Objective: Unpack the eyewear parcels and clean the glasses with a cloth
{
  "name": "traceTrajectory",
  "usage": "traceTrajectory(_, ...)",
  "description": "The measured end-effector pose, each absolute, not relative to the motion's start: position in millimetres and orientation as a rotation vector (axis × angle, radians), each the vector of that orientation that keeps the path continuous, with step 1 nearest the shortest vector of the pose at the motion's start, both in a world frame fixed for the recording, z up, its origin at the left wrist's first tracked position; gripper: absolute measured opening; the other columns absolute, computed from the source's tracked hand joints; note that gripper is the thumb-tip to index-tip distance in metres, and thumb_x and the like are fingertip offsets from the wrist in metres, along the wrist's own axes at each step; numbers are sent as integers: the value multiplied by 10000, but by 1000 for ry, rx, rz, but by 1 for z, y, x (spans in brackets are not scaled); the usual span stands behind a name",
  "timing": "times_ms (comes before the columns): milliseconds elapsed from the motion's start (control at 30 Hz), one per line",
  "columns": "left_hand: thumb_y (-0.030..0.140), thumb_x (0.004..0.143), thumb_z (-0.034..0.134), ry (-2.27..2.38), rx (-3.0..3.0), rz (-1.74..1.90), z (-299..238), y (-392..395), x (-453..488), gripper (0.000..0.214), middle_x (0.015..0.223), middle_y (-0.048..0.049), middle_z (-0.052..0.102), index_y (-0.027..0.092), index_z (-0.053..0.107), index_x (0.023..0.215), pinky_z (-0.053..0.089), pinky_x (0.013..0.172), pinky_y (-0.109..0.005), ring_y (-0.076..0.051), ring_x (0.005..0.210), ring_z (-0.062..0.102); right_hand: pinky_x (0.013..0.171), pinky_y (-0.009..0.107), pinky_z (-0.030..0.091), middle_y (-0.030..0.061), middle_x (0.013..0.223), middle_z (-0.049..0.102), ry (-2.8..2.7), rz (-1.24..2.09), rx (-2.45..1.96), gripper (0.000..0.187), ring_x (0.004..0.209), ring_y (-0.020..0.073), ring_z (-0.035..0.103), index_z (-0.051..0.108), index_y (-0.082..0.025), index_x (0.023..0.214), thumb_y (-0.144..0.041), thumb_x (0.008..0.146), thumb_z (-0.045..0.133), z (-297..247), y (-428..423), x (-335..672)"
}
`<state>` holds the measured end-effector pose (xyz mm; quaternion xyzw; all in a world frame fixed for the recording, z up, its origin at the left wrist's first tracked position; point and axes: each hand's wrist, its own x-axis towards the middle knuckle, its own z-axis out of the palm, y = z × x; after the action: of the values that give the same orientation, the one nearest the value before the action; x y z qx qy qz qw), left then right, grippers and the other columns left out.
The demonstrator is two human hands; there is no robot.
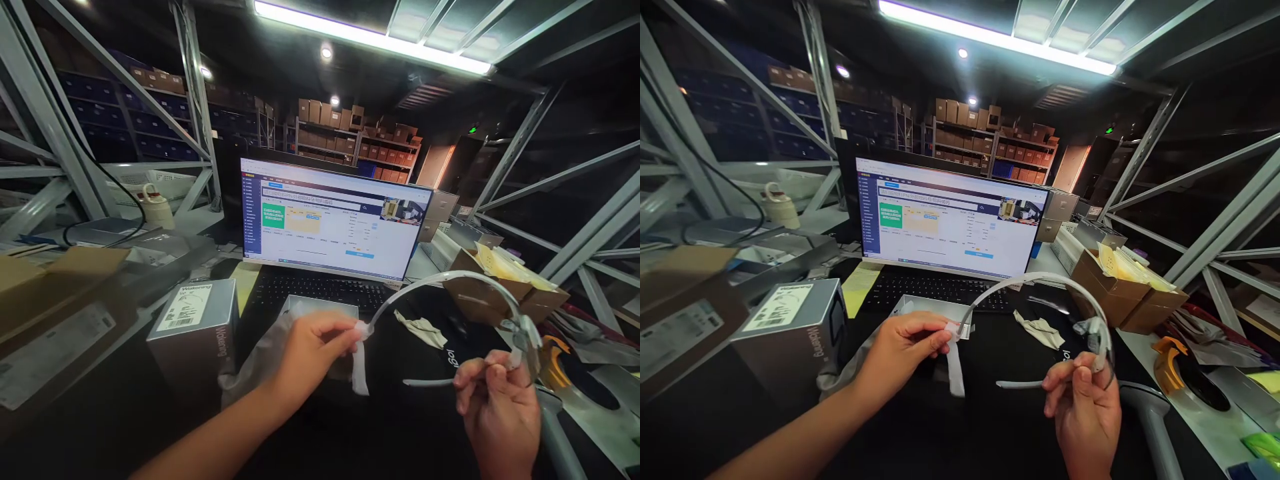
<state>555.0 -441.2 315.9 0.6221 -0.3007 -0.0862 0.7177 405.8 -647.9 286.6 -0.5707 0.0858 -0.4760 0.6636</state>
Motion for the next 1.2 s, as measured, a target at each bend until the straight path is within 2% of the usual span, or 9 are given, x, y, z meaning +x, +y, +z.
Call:
traceTrajectory(167,397,762,810,-564,1369,-121,318,-436,562,187,795,-43,764,210,809,772,544,705,-268,-190,763,680,362,180,427,-12,638,679,178,-871,-1487,283,372,102,541,495,-229,939,-479,933,627,277,-646,409)
traceTrajectory(267,432,734,831,-439,1275,-193,321,-434,566,254,841,-59,770,194,811,819,537,799,-312,-225,852,686,351,169,357,-13,620,658,190,-553,-1665,335,344,85,501,509,-211,946,-538,947,583,272,-650,409)
traceTrajectory(367,435,726,834,-434,1247,-279,323,-435,567,286,852,-67,764,174,806,838,524,804,-310,-221,854,674,345,162,291,-13,601,658,213,-337,-1722,381,314,76,464,499,-207,993,-585,961,528,269,-657,411)
traceTrajectory(567,524,850,689,-620,1415,-439,321,-436,569,383,776,-41,702,152,772,887,453,625,-240,-141,668,574,347,177,311,-14,598,657,264,-407,-1653,416,314,83,463,504,-208,1002,-609,922,575,269,-666,414)
traceTrajectory(700,413,847,736,-766,1423,-507,318,-435,569,266,907,-41,687,161,730,934,487,738,-245,-168,828,615,358,204,352,1,640,673,300,-499,-1721,396,326,85,455,577,-199,987,-589,921,581,271,-666,415)
traceTrajectory(833,407,881,723,-795,1245,-455,316,-437,557,237,908,-15,588,180,659,907,529,789,-261,-144,824,601,597,292,548,56,826,730,195,-732,-2043,236,599,176,644,734,-214,855,-446,866,690,278,-664,416)
traceTrajectory(933,414,844,771,-762,952,-547,318,-440,547,270,943,-11,540,197,618,894,584,826,-317,-140,833,615,673,316,561,52,803,726,43,-724,-2141,149,755,236,682,777,-241,773,-368,830,724,281,-660,417)
traceTrajectory(1067,376,837,779,-802,1001,-503,322,-441,546,230,977,-29,510,181,659,852,592,754,-286,-136,821,590,579,290,553,41,672,702,110,-472,-1742,206,615,190,650,777,-202,790,-407,791,784,276,-654,419)
traceTrajectory(1200,357,827,771,-898,1240,-375,319,-441,553,193,1062,-61,537,177,703,814,540,832,-279,-183,974,580,522,256,569,33,708,716,261,-492,-1200,323,608,172,672,747,-185,807,-372,614,926,268,-652,427)
